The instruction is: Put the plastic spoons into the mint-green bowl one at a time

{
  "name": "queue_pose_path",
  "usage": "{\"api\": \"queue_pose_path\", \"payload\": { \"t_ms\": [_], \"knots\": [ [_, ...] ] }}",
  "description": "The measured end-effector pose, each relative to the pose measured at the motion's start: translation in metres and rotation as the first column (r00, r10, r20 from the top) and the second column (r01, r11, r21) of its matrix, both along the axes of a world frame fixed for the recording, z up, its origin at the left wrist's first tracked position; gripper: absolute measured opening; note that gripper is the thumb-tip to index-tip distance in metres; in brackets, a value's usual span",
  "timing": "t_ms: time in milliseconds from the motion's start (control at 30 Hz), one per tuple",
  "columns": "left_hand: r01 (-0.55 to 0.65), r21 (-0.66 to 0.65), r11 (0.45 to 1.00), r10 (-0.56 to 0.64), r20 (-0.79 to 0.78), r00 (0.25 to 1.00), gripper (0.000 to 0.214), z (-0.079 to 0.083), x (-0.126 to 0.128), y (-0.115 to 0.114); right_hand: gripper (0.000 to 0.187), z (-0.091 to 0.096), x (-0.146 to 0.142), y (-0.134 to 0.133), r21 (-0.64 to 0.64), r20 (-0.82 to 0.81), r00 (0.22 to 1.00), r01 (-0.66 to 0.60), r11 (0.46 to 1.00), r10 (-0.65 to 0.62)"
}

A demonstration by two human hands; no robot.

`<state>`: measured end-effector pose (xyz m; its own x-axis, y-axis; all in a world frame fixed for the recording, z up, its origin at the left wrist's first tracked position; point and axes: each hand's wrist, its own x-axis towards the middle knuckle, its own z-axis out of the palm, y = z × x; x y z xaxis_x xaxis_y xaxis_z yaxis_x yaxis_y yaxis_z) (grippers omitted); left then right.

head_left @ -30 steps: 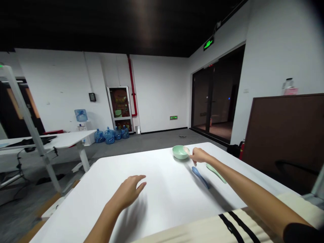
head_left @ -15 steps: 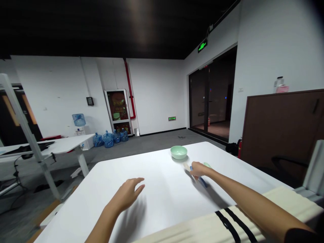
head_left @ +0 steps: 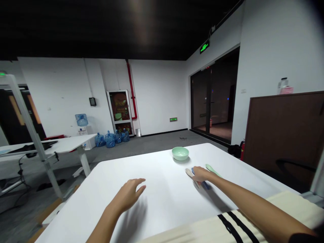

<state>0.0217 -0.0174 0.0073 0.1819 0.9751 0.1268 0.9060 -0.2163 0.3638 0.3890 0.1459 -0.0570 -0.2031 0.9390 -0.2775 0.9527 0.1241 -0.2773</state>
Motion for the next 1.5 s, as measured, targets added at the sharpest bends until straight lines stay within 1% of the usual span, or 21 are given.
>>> {"api": "queue_pose_path", "payload": {
  "t_ms": [133, 300, 400, 467, 500, 600, 667, 700, 800, 900, 1033, 1100, 1200, 1267, 1333, 1400, 1500],
  "knots": [
    [-0.010, 0.001, 1.000, 0.010, -0.003, 1.000, 0.054, 0.000, 0.000, -0.001, 0.006, -0.001, -0.002, -0.002, -0.023, -0.025, 0.999, 0.020, 1.000, -0.021],
    [-0.017, -0.013, 1.000, 0.017, -0.003, 1.000, 0.053, 0.002, 0.001, -0.002, 0.008, -0.002, -0.002, -0.001, -0.024, -0.018, 1.000, 0.009, 1.000, -0.010],
    [-0.013, -0.007, 1.000, 0.013, 0.002, 1.000, 0.053, 0.001, 0.001, -0.002, 0.011, -0.002, 0.001, 0.003, -0.002, 0.007, 1.000, 0.011, 1.000, -0.011],
    [-0.005, 0.005, 1.000, 0.005, 0.005, 1.000, 0.053, 0.001, 0.001, -0.001, 0.013, 0.000, 0.003, 0.006, 0.045, 0.024, 0.999, 0.037, 0.998, -0.038],
    [-0.001, 0.008, 1.000, 0.001, 0.006, 1.000, 0.053, 0.000, 0.001, -0.001, 0.016, 0.002, 0.004, 0.007, 0.088, 0.038, 0.997, 0.057, 0.994, -0.061],
    [0.005, 0.007, 1.000, -0.005, 0.004, 1.000, 0.054, 0.000, 0.001, 0.000, 0.029, 0.006, 0.007, 0.010, 0.255, 0.104, 0.986, 0.101, 0.962, -0.131],
    [0.003, 0.006, 1.000, -0.003, 0.003, 1.000, 0.054, 0.000, 0.001, 0.000, 0.035, 0.007, 0.010, 0.011, 0.302, 0.155, 0.975, 0.104, 0.948, -0.157],
    [0.003, 0.006, 1.000, -0.003, 0.004, 1.000, 0.054, 0.000, 0.001, 0.000, 0.036, 0.007, 0.011, 0.011, 0.293, 0.177, 0.972, 0.100, 0.951, -0.156],
    [-0.001, 0.005, 1.000, 0.001, 0.006, 1.000, 0.055, 0.000, 0.002, 0.000, 0.036, 0.005, 0.015, 0.012, 0.208, 0.231, 0.964, 0.087, 0.974, -0.135],
    [-0.003, 0.001, 1.000, 0.003, 0.006, 1.000, 0.055, 0.000, 0.002, 0.000, 0.029, 0.002, 0.016, 0.012, 0.133, 0.251, 0.962, 0.075, 0.988, -0.107],
    [-0.008, -0.013, 1.000, 0.008, 0.001, 1.000, 0.055, -0.002, 0.000, 0.001, 0.019, 0.002, 0.016, 0.009, 0.047, 0.222, 0.971, 0.078, 0.996, -0.087],
    [-0.010, -0.016, 1.000, 0.010, 0.002, 1.000, 0.055, -0.003, -0.001, 0.002, 0.019, 0.005, 0.016, 0.008, 0.062, 0.203, 0.975, 0.080, 0.995, -0.091],
    [-0.010, -0.010, 1.000, 0.010, 0.009, 1.000, 0.055, -0.005, -0.002, 0.004, 0.020, 0.015, 0.014, 0.009, 0.154, 0.152, 0.980, 0.102, 0.983, -0.126],
    [-0.009, -0.008, 1.000, 0.009, 0.014, 1.000, 0.055, -0.005, -0.002, 0.004, 0.015, 0.025, 0.010, 0.010, 0.191, 0.104, 0.985, 0.118, 0.975, -0.139],
    [-0.008, -0.007, 1.000, 0.008, 0.016, 1.000, 0.055, -0.006, -0.003, 0.004, 0.010, 0.036, 0.001, 0.011, 0.202, 0.055, 0.992, 0.102, 0.974, -0.115],
    [-0.005, -0.008, 1.000, 0.005, 0.016, 1.000, 0.055, -0.005, -0.003, 0.003, 0.011, 0.047, -0.012, 0.011, 0.200, 0.009, 0.998, 0.063, 0.978, -0.066],
    [-0.004, -0.006, 1.000, 0.004, 0.019, 1.000, 0.055, -0.005, -0.003, 0.002, 0.013, 0.057, -0.035, 0.007, 0.156, -0.053, 0.998, 0.022, 0.988, -0.014]
  ]
}}
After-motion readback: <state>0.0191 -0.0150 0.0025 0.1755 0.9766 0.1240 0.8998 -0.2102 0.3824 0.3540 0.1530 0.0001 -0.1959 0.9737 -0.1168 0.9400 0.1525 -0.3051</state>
